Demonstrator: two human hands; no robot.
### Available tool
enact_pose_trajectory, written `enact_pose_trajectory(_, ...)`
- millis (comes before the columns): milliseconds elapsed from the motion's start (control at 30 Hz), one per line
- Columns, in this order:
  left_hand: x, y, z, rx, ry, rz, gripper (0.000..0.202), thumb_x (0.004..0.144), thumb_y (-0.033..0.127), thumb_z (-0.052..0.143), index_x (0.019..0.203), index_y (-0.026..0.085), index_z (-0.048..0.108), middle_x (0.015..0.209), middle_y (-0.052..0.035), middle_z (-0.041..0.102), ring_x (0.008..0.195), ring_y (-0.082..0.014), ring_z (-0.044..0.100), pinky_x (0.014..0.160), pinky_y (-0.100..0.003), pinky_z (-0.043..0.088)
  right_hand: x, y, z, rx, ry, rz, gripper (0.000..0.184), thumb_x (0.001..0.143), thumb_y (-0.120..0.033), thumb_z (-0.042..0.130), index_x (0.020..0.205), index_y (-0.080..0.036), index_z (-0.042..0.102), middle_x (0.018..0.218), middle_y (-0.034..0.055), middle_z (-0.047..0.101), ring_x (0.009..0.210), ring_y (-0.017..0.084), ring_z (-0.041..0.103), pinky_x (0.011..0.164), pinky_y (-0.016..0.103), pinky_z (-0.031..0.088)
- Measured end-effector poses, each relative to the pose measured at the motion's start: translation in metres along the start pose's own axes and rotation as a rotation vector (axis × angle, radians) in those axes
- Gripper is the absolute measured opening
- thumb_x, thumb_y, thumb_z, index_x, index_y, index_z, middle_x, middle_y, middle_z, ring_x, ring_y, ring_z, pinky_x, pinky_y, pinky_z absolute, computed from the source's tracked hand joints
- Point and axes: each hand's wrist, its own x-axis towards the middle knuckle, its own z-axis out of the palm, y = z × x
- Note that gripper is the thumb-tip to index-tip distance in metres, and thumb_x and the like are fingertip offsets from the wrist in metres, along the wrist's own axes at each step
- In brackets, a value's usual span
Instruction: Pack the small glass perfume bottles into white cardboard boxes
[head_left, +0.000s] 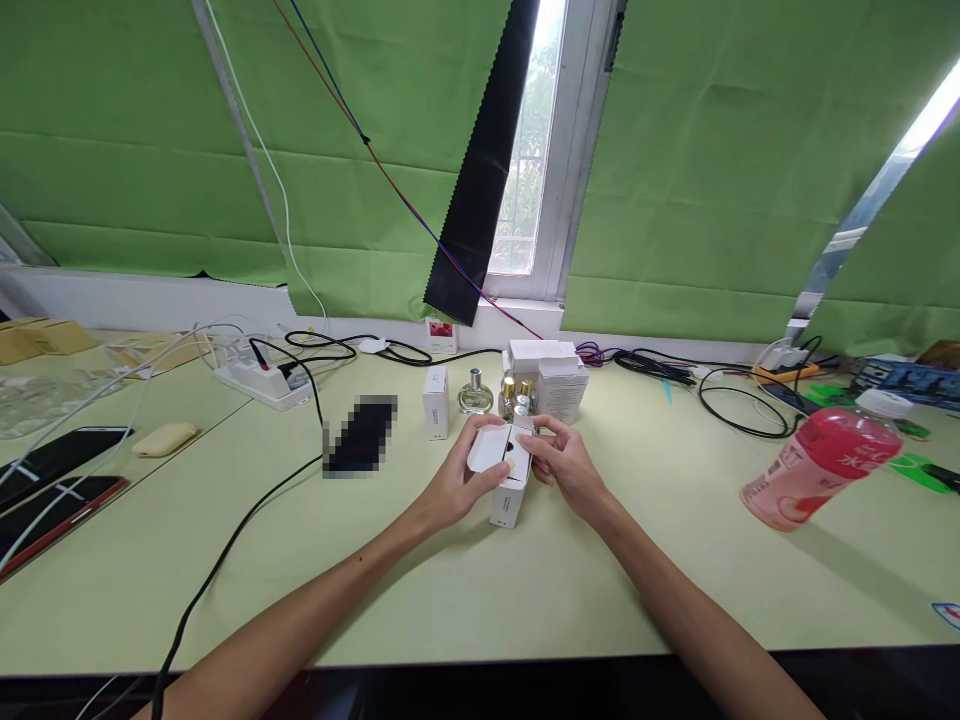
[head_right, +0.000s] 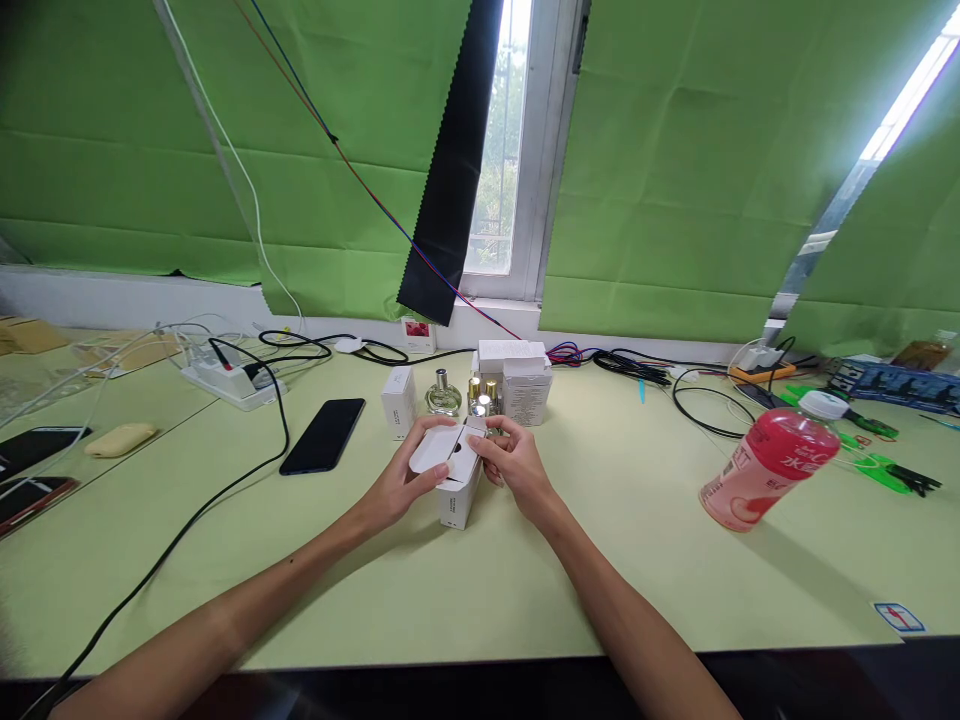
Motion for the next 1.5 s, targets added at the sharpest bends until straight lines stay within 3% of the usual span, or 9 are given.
enact_pose_trajectory(500,0.0023,-0.0003,0.0013,0.005,0.037,-0.012,0.048,0.089,0.050,0.066,0.126,0.026,0.045,0.101,-0.0031,0.056,0.086,-0.0190,0.054,0.073,-0.027,0.045,-0.0010,-0.0040,0.0019,0.007,0.008,0.027,0.046,0.065,-0.046,0.087,0.093,-0.020,0.061,0.047,-0.0105,0.046,0.041,0.006,0.033,0.042,0.022,0.026)
enact_pose_trajectory(1500,0.0033,-0.0004,0.0012,-0.074,0.043,-0.080,0.046,0.083,0.036,0.066,0.123,0.027,0.045,0.095,0.0002,0.054,0.085,-0.0183,0.051,0.073,-0.026,0.040,-0.0011,-0.0015,0.0021,-0.086,0.011,-0.015,0.044,0.071,-0.048,0.081,0.095,-0.019,0.059,0.050,-0.0095,0.048,0.044,0.007,0.037,0.043,0.023,0.027)
